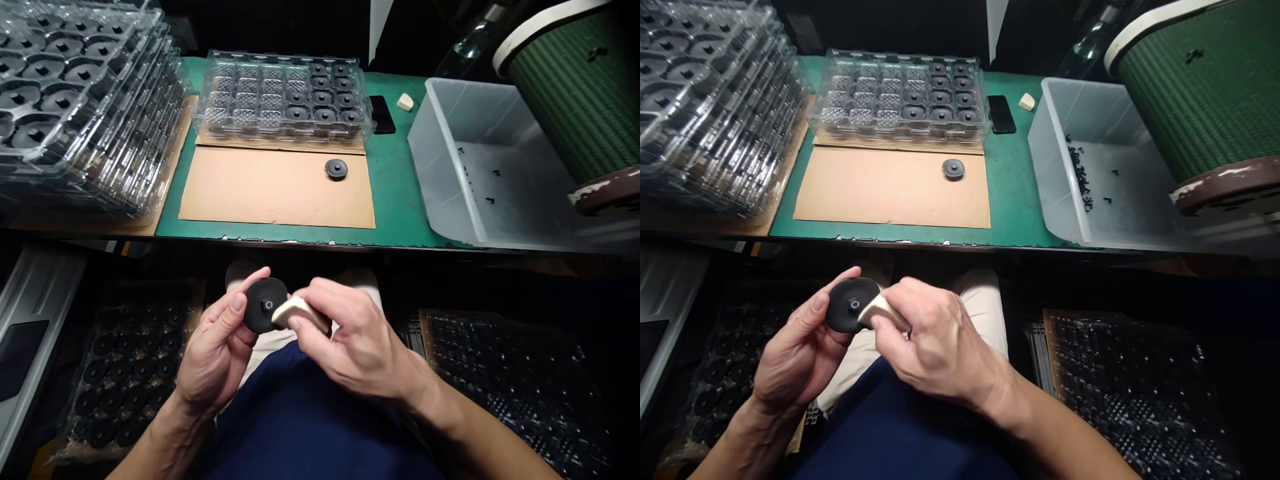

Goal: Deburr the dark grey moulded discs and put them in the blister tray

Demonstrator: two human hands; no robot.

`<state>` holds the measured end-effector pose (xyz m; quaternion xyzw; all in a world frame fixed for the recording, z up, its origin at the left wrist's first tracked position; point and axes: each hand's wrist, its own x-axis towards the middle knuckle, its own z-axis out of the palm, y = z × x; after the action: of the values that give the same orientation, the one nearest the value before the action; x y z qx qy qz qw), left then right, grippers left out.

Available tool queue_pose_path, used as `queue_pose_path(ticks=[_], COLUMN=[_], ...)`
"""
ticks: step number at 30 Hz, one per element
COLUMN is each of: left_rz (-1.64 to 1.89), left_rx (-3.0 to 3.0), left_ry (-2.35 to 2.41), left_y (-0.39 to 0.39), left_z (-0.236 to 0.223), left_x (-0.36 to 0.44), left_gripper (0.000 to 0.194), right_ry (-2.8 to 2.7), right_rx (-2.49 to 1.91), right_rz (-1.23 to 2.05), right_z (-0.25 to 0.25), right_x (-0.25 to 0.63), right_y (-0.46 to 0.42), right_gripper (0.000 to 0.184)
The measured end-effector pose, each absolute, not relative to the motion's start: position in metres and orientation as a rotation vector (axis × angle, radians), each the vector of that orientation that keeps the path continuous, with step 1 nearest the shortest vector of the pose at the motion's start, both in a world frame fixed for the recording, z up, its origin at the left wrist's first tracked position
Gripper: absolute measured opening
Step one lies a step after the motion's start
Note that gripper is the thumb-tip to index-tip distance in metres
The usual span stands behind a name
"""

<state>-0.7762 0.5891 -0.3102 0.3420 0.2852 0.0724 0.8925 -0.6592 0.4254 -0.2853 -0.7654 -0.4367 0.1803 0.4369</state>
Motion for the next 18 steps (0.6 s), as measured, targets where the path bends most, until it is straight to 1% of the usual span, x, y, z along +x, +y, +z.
queue_pose_path(ticks=[3, 4, 6, 9, 11, 14, 18], left_rz=[0.094, 0.104, 0.146, 0.146, 0.085, 0.066, 0.135], left_rx=[0.705, 0.705, 0.702, 0.697, 0.704, 0.717, 0.724], left_ry=[0.562, 0.569, 0.606, 0.625, 0.586, 0.556, 0.598], left_y=[0.5901, 0.5900, 0.5898, 0.5899, 0.5901, 0.5895, 0.5889], left_z=[-0.3098, -0.3099, -0.3104, -0.3115, -0.3119, -0.3114, -0.3109], left_x=[-0.7740, -0.7735, -0.7733, -0.7750, -0.7764, -0.7768, -0.7772], left_gripper=[0.031, 0.030, 0.033, 0.036, 0.035, 0.034, 0.034], right_ry=[-1.079, -1.068, -1.045, -1.014, -1.029, -1.038, -0.984], right_rx=[-2.024, -2.041, -2.024, -1.998, -2.024, -2.050, -2.042], right_rz=[0.241, 0.221, 0.296, 0.420, 0.354, 0.235, 0.385], right_z=[-0.2864, -0.2869, -0.2874, -0.2879, -0.2886, -0.2896, -0.2899], right_x=[-0.6590, -0.6595, -0.6611, -0.6622, -0.6622, -0.6641, -0.6682], right_y=[0.4252, 0.4251, 0.4249, 0.4246, 0.4245, 0.4239, 0.4201], right_gripper=[0.015, 0.015, 0.015, 0.019, 0.015, 0.016, 0.019])
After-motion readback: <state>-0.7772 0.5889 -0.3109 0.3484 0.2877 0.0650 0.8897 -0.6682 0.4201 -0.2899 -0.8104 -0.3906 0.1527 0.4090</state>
